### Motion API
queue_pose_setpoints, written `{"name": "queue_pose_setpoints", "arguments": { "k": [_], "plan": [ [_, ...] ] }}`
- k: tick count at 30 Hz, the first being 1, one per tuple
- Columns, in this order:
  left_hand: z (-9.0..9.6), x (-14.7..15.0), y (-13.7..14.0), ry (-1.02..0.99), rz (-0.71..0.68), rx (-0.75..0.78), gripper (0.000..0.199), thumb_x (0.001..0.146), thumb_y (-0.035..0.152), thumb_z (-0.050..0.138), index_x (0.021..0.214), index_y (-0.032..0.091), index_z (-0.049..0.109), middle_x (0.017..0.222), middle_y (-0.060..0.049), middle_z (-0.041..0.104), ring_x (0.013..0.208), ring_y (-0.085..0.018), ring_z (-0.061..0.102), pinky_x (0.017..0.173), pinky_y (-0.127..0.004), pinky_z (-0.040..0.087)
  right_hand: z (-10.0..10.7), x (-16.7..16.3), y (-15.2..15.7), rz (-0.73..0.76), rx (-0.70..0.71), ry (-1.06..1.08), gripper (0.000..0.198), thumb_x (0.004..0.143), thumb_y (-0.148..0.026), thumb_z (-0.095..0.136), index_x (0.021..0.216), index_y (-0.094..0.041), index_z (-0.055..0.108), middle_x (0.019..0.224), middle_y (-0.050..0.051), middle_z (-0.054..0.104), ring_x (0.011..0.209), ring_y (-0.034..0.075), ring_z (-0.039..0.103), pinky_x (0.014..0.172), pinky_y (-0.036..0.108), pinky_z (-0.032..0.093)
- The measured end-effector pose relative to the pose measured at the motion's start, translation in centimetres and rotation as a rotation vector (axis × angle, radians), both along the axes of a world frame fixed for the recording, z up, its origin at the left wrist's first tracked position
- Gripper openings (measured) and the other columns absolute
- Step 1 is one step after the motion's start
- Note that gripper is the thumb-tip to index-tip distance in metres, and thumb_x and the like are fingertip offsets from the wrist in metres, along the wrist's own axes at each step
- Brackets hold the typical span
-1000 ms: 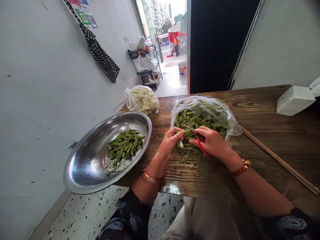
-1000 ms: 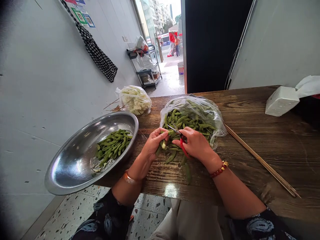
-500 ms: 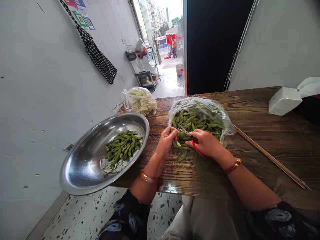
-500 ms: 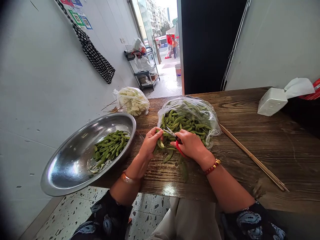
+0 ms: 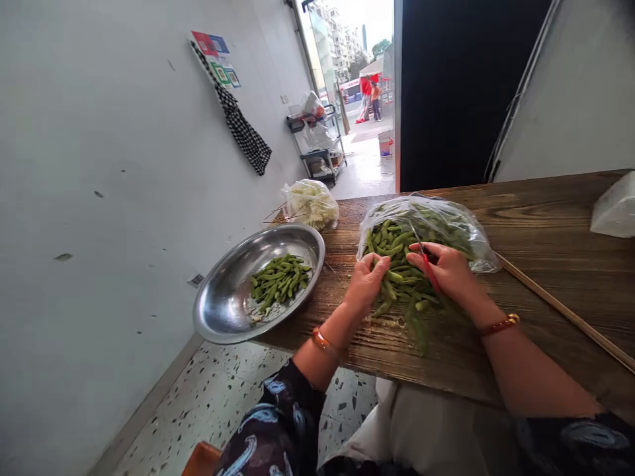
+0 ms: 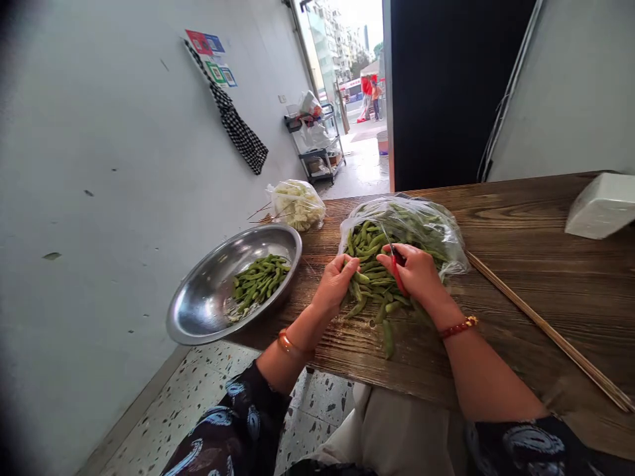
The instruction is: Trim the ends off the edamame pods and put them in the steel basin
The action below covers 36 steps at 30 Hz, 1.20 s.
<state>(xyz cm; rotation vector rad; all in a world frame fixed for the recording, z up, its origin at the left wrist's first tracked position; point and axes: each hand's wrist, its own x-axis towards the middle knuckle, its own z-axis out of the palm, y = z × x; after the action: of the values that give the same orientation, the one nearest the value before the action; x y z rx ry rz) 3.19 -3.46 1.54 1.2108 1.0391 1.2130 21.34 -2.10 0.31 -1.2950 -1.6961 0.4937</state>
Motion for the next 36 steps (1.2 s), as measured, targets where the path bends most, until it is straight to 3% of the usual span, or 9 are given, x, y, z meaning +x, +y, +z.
{"name": "queue_pose_setpoints", "arguments": {
  "k": [4,7,11,15,20,24,28,32,36],
  "plan": [
    [4.7,-0.6,-0.9,0.183,0.041,0.144,0.032,0.071,0.043,0.072,0.067,0.016,0.055,0.057,0.004,0.052,0.049,-0.006,0.043,0.048,-0.019,0.033,0.1,0.0,-0.2,-0.001,0.001,-0.015,0.044,0.081,-0.053,0.058,0.103,-0.016,0.070,0.088,0.009,0.072,0.078,0.024,0.065,0.069,0.034,0.047],
    [9.3,-3.9,-0.8,0.449,0.220,0.332,0.025,0.070,0.036,0.073,0.066,0.017,0.056,0.057,0.002,0.051,0.052,-0.008,0.046,0.049,-0.020,0.032,0.2,0.0,-0.4,0.002,0.045,0.002,0.041,0.082,-0.051,0.059,0.101,-0.017,0.071,0.090,0.009,0.072,0.081,0.024,0.065,0.072,0.034,0.047],
    [13.5,-10.6,-0.1,1.206,0.444,0.520,0.017,0.078,0.032,0.062,0.072,0.018,0.058,0.065,-0.002,0.056,0.061,-0.014,0.051,0.056,-0.024,0.036,0.7,0.3,-0.1,-0.010,0.113,0.062,0.036,0.083,-0.047,0.058,0.098,-0.017,0.070,0.089,0.009,0.071,0.083,0.024,0.064,0.074,0.034,0.047],
    [14.8,-15.4,-0.4,1.827,0.403,0.458,0.034,0.080,0.040,0.057,0.103,0.015,0.062,0.109,-0.014,0.061,0.081,-0.023,0.060,0.063,-0.029,0.042,1.1,0.7,0.2,-0.073,0.122,0.122,0.037,0.081,-0.049,0.060,0.095,-0.016,0.071,0.080,0.007,0.070,0.074,0.021,0.062,0.069,0.032,0.045],
    [12.9,-12.0,-0.9,1.666,0.256,0.534,0.035,0.087,0.041,0.048,0.106,0.016,0.063,0.103,-0.010,0.063,0.073,-0.017,0.060,0.070,-0.030,0.045,1.2,1.2,0.4,-0.125,0.087,0.228,0.038,0.078,-0.049,0.062,0.094,-0.016,0.072,0.071,0.003,0.066,0.064,0.017,0.056,0.061,0.028,0.042],
    [8.6,-4.5,-1.9,1.526,-0.042,0.614,0.022,0.087,0.037,0.052,0.089,0.020,0.065,0.090,-0.006,0.063,0.074,-0.017,0.058,0.068,-0.028,0.044,1.1,1.7,0.7,-0.177,0.080,0.283,0.039,0.077,-0.049,0.063,0.094,-0.015,0.072,0.066,0.002,0.063,0.060,0.015,0.053,0.058,0.027,0.039],
    [4.2,1.0,-5.3,1.496,-0.386,0.656,0.031,0.085,0.045,0.055,0.105,0.021,0.061,0.098,-0.009,0.060,0.078,-0.019,0.059,0.067,-0.029,0.045,1.3,1.9,0.7,-0.187,0.083,0.302,0.039,0.078,-0.050,0.062,0.094,-0.016,0.071,0.063,0.001,0.061,0.058,0.014,0.052,0.057,0.026,0.039],
    [1.1,2.6,-7.5,1.462,-0.695,0.759,0.047,0.080,0.048,0.061,0.121,0.025,0.053,0.106,-0.009,0.053,0.080,-0.020,0.056,0.069,-0.031,0.048,1.8,1.8,0.5,-0.175,0.093,0.301,0.039,0.079,-0.050,0.060,0.095,-0.016,0.071,0.064,0.001,0.061,0.060,0.014,0.052,0.057,0.026,0.040],
    [-1.2,1.6,-4.5,1.410,-0.654,0.759,0.017,0.089,0.027,0.050,0.100,0.020,0.059,0.099,-0.007,0.050,0.088,-0.019,0.052,0.080,-0.031,0.049,2.1,1.7,0.4,-0.163,0.097,0.322,0.039,0.079,-0.050,0.061,0.095,-0.016,0.070,0.065,0.000,0.060,0.060,0.014,0.051,0.057,0.025,0.040]
  ]
}}
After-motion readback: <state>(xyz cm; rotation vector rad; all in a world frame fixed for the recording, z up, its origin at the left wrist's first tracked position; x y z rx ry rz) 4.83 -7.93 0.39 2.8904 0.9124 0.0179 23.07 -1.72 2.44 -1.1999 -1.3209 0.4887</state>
